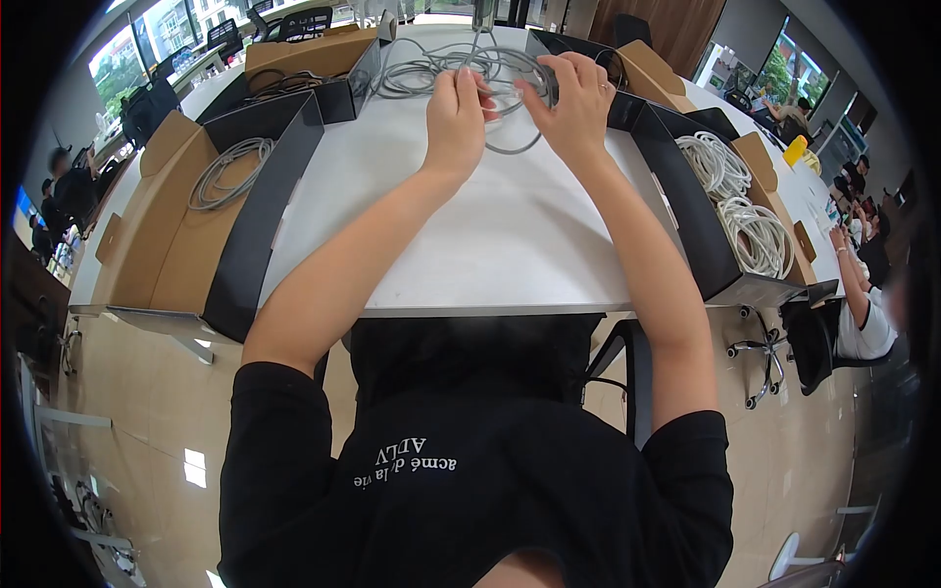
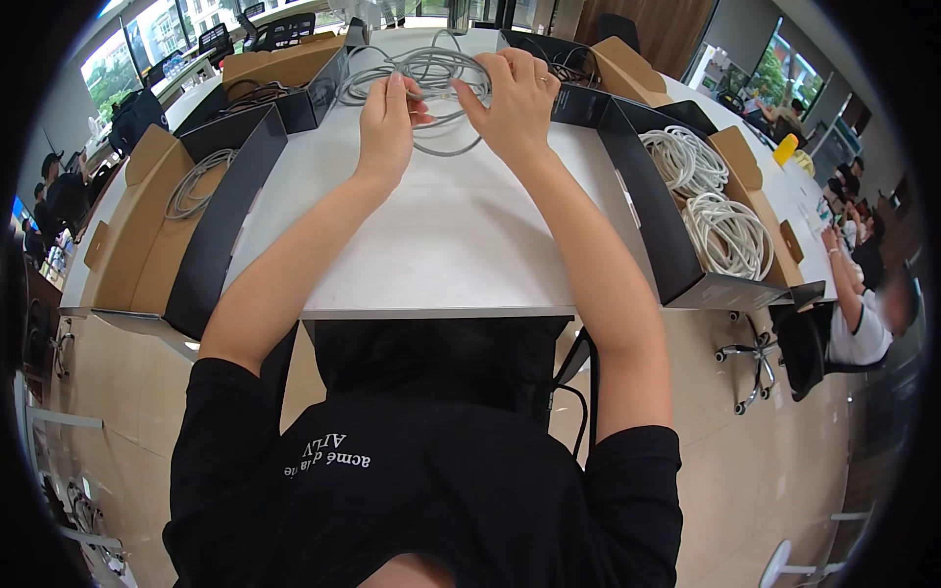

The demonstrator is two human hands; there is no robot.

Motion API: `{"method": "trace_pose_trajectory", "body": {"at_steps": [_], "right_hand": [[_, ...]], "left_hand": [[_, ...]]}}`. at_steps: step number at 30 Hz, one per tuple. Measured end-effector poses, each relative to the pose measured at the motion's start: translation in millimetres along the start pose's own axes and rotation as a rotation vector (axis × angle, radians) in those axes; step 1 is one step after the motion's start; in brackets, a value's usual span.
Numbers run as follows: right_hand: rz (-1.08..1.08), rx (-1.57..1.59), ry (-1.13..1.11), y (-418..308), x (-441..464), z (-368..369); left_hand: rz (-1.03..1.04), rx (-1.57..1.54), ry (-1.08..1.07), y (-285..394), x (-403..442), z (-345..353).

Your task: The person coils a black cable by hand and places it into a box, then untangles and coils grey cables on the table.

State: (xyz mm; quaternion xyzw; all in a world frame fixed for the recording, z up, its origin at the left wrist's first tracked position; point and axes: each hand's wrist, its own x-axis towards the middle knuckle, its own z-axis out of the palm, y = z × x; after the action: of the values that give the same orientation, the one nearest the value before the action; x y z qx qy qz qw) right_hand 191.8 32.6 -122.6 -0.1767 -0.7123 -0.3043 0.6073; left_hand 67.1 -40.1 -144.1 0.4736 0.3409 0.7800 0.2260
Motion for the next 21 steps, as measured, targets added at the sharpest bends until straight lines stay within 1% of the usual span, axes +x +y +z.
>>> {"method": "trace_pose_trajectory", "body": {"at_steps": [2, 3, 5, 6, 8, 9, 10, 12, 15, 18, 19, 21], "right_hand": [[0.010, 0.002, 0.038, -4.8, 2.8, -1.1], [0.180, 0.218, -0.034, -7.9, 2.6, -0.7], [0.520, 0.646, -0.181, -12.7, 0.3, 1.2], [0.610, 0.720, -0.200, -9.4, -2.1, 3.8], [0.793, 0.868, -0.240, -0.6, -5.0, 8.0], [0.900, 1.004, -0.289, 4.4, -6.7, 8.4], [0.933, 1.000, -0.372, 7.6, -5.6, 6.6], [0.995, 0.990, -0.541, 11.7, -4.3, 3.8], [0.482, 0.716, -0.562, 5.9, -8.5, 3.2], [0.458, 0.815, -0.586, -6.3, -14.1, 8.6], [0.376, 0.771, -0.567, -12.3, -12.8, 7.1], [0.305, 0.646, -0.710, -17.4, -9.2, 2.2]], "left_hand": [[0.105, 0.080, -0.023, -5.0, -1.1, -0.6], [0.157, 0.119, -0.036, -7.5, -1.6, -0.2], [0.161, 0.264, -0.133, -7.9, -8.9, 0.5], [0.162, 0.337, -0.181, -8.5, -12.5, 1.1], [0.117, 0.363, -0.216, -11.5, -15.3, 2.3], [0.115, 0.395, -0.238, -12.7, -15.7, 1.7], [0.113, 0.427, -0.259, -13.2, -15.8, 1.4], [0.069, 0.365, -0.256, -13.9, -14.0, 1.7], [-0.047, 0.247, -0.194, -16.9, -9.9, 0.8], [-0.207, 0.101, -0.071, -17.6, -3.8, -1.8], [-0.263, 0.049, -0.025, -16.5, -2.1, -2.9], [-0.414, -0.057, 0.038, -14.1, 0.5, -5.1]]}}
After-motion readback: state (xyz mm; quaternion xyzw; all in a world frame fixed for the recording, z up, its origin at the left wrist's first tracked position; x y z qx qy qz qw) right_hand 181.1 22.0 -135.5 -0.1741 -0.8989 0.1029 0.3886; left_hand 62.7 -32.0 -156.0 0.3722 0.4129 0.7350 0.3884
